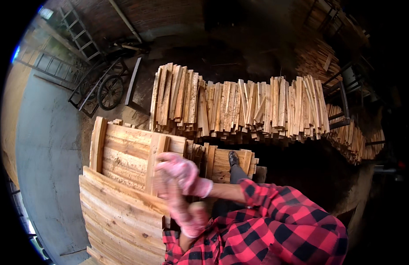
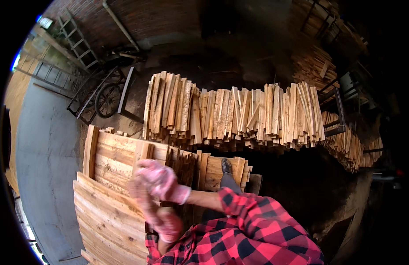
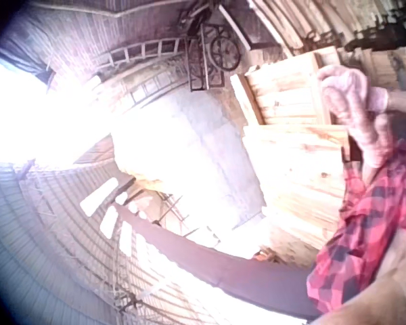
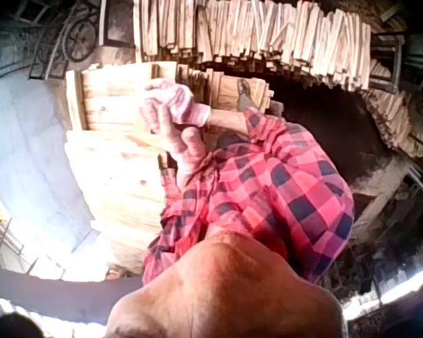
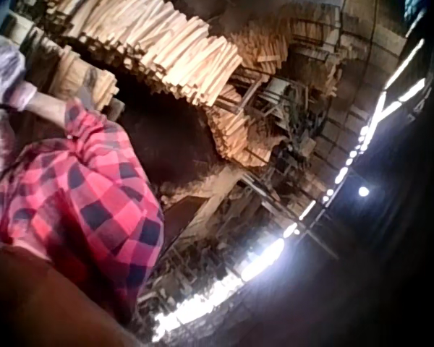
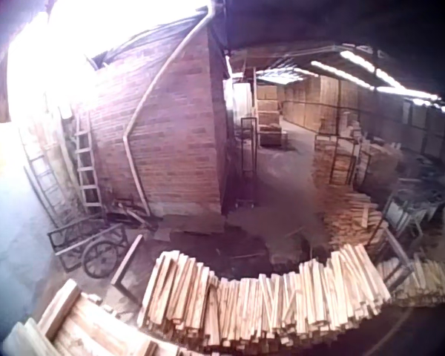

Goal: The person picks up stacks of wooden planks from a pile and arranges them onto a metal rack. They repeatedly lift, carry, and place the lumber to build up a neat stack on the rack.

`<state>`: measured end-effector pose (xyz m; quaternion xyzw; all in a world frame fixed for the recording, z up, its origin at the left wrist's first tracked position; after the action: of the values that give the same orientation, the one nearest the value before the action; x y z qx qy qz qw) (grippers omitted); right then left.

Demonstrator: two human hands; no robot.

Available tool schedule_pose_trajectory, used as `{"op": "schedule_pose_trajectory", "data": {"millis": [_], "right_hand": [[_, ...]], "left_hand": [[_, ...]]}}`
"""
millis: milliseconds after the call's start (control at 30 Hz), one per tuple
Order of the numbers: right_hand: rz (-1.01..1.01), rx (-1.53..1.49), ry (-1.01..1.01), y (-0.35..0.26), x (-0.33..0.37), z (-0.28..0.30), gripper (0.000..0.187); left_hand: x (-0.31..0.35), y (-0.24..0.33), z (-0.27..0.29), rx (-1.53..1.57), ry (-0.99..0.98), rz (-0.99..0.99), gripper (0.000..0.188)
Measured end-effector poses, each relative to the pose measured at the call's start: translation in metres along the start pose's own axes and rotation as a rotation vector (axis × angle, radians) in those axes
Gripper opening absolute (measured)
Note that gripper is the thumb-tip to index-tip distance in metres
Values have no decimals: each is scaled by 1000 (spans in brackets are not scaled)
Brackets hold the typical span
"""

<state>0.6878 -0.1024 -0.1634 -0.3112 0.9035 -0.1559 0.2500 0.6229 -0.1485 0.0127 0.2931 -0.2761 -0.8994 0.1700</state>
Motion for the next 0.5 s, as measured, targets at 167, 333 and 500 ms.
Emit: {"op": "schedule_pose_trajectory", "data": {"millis": [167,333,500], "right_hand": [[-144,1413,535,-169,49,155,29],[-950,1239,1060,-233,150,275,48],[-938,998,1282,-226,249,386,42]], "left_hand": [[49,-17,-176,158,-349,3,59],[95,-105,-348,-114,-915,280,48],[127,-194,-468,214,-1254,649,43]]}}
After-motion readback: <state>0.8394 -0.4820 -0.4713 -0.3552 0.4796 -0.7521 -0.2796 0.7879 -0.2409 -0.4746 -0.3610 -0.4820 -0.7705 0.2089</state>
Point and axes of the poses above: each hand's wrist, its own x-axis away from the middle knuckle, its own z-axis out of the back of the hand, y = z × x, the point moved 5 cm from there along -x, towards the middle knuckle, and after that the axes turned 12 degrees about -x, right-handed, at the moved point
